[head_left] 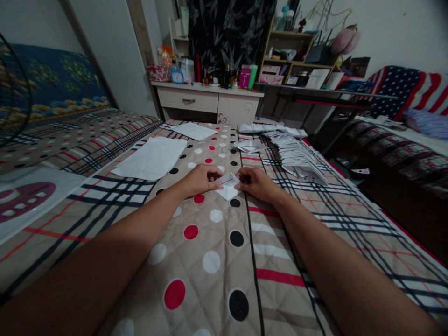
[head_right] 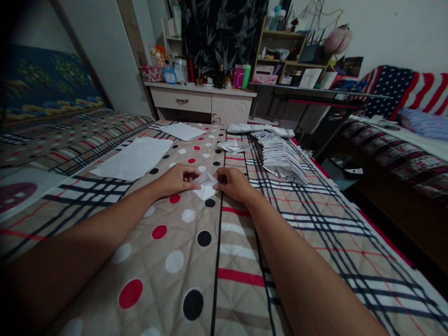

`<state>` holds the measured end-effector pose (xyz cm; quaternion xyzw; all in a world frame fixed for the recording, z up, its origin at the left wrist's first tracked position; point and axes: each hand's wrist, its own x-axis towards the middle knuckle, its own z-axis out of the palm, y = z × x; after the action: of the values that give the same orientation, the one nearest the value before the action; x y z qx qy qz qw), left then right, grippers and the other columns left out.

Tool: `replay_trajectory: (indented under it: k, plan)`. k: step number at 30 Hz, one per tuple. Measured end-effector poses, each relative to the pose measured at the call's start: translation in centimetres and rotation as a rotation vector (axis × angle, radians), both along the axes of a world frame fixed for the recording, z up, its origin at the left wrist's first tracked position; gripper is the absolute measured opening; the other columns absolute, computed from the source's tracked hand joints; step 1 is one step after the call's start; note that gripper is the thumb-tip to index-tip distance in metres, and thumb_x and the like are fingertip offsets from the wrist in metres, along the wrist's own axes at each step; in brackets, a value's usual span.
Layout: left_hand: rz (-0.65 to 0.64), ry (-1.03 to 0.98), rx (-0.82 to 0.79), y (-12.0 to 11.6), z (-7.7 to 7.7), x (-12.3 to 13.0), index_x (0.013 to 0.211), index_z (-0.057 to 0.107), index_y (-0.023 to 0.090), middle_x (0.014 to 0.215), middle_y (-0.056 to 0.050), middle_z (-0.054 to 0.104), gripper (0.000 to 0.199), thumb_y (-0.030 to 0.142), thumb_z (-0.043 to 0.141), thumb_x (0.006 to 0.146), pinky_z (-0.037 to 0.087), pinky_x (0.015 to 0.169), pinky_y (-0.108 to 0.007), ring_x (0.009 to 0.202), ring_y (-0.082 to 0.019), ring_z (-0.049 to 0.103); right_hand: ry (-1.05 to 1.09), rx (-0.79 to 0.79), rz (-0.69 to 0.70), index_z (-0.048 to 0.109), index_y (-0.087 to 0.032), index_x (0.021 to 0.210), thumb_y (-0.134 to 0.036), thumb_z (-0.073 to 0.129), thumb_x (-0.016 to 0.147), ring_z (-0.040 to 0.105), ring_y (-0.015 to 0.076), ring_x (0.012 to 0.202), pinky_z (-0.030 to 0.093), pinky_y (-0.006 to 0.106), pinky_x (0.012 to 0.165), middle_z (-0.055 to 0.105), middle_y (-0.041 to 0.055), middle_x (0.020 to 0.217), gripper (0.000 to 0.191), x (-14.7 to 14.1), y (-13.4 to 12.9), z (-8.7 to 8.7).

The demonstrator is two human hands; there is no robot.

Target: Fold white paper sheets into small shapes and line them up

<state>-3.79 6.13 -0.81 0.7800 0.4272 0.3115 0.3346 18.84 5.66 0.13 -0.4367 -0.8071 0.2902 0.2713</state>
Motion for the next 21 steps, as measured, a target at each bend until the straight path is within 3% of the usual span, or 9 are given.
replay_trajectory:
  k: [8, 13, 21]
  plan:
    - [-0.068, -0.033, -0.018, 0.0, 0.1, -0.4, 0.073, 0.073, 0.013, 0.069, -0.001, 0.068, 0.007, 0.014, 0.072, 0.066, 0.044, 0.057, -0.02, 0.061, -0.01, 0.058, 0.191, -0.15, 0.071, 0.067, -0.015, 0.071, -0.02, 0.068, 0.065, 0.053, 0.011, 0.06, 0.04, 0.023, 0.058, 0.063, -0.0008, 0.066, 0.008, 0.2, 0.1, -0.5]
    - [-0.157, -0.04, 0.014, 0.1, 0.3, -0.9, 0.073, 0.077, 0.016, 0.077, -0.005, 0.071, 0.009, 0.014, 0.071, 0.067, 0.049, 0.065, -0.023, 0.072, -0.014, 0.064, 0.133, -0.091, 0.098, 0.071, -0.015, 0.069, -0.012, 0.064, 0.064, 0.057, 0.0129, 0.064, 0.044, 0.023, 0.062, 0.067, 0.0012, 0.068, 0.009, 0.4, 0.2, -0.4]
    - [-0.207, 0.001, 0.023, 0.2, 0.6, -1.1, 0.074, 0.079, 0.019, 0.079, -0.003, 0.07, 0.016, 0.01, 0.069, 0.065, 0.048, 0.067, -0.023, 0.072, -0.012, 0.062, 0.083, -0.028, 0.111, 0.071, -0.015, 0.066, -0.006, 0.061, 0.062, 0.06, 0.0131, 0.066, 0.047, 0.023, 0.065, 0.068, 0.0023, 0.071, 0.014, 0.0, -0.1, -0.5]
